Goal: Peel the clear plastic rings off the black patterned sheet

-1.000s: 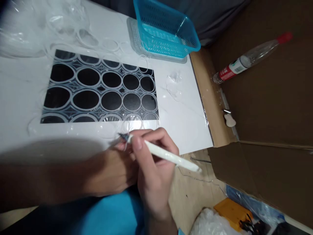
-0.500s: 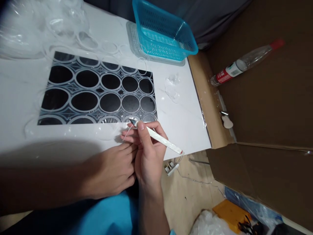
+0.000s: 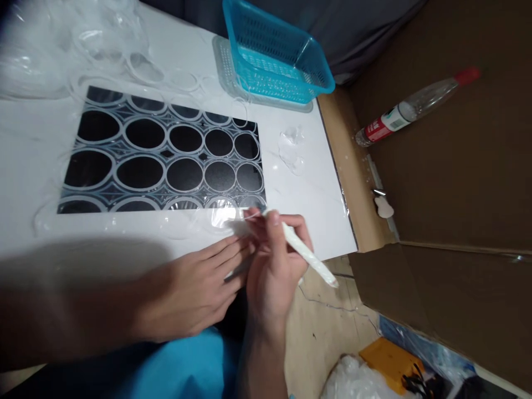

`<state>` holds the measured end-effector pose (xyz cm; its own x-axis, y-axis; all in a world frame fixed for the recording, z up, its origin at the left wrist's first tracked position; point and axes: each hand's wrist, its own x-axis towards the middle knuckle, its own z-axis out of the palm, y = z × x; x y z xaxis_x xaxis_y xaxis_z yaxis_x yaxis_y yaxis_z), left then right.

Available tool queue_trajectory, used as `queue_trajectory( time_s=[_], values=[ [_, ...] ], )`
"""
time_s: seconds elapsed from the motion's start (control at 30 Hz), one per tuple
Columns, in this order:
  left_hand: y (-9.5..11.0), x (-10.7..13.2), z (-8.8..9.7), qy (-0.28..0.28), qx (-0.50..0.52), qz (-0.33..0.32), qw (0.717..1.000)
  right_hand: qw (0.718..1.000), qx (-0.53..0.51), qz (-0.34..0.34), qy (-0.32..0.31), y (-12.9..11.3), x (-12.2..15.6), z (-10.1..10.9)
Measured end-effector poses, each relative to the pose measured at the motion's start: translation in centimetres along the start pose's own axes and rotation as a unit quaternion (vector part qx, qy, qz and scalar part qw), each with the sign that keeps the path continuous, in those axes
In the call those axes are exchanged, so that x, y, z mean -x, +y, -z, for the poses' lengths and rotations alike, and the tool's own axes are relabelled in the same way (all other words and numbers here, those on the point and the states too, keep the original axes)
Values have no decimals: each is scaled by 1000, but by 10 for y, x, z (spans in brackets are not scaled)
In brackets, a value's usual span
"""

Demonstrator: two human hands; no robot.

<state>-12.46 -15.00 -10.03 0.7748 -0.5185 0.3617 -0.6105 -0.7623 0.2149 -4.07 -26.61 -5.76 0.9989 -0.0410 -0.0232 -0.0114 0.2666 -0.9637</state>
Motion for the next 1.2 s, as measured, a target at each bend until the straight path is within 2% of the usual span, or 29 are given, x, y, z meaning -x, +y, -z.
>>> queue_trajectory(
  time_s=[0.1,0.2,0.3,0.43,0.57,0.8,1.03,1.2],
  values=[
    [-1,-1,3,-23,14,-25,999,987,47,122,91,0,-23,24],
    [-2,-2,8,-44,20,-36,998,975,83,160,127,6,-41,50],
    [-4,-4,12,-47,24,-42,998,977,78,142,137,11,-46,66],
    [-6,-6,17,-43,19,-51,998,985,60,98,126,14,-44,73],
    [-3,-5,17,-46,26,-19,998,991,73,50,100,9,-42,81],
    [-4,0,12,-22,59,-15,998,969,234,2,77,2,-34,100],
    [0,1,7,-22,72,8,997,969,234,2,76,2,-34,99],
    [-3,0,10,-27,69,11,997,964,249,12,92,2,-33,97]
  ],
)
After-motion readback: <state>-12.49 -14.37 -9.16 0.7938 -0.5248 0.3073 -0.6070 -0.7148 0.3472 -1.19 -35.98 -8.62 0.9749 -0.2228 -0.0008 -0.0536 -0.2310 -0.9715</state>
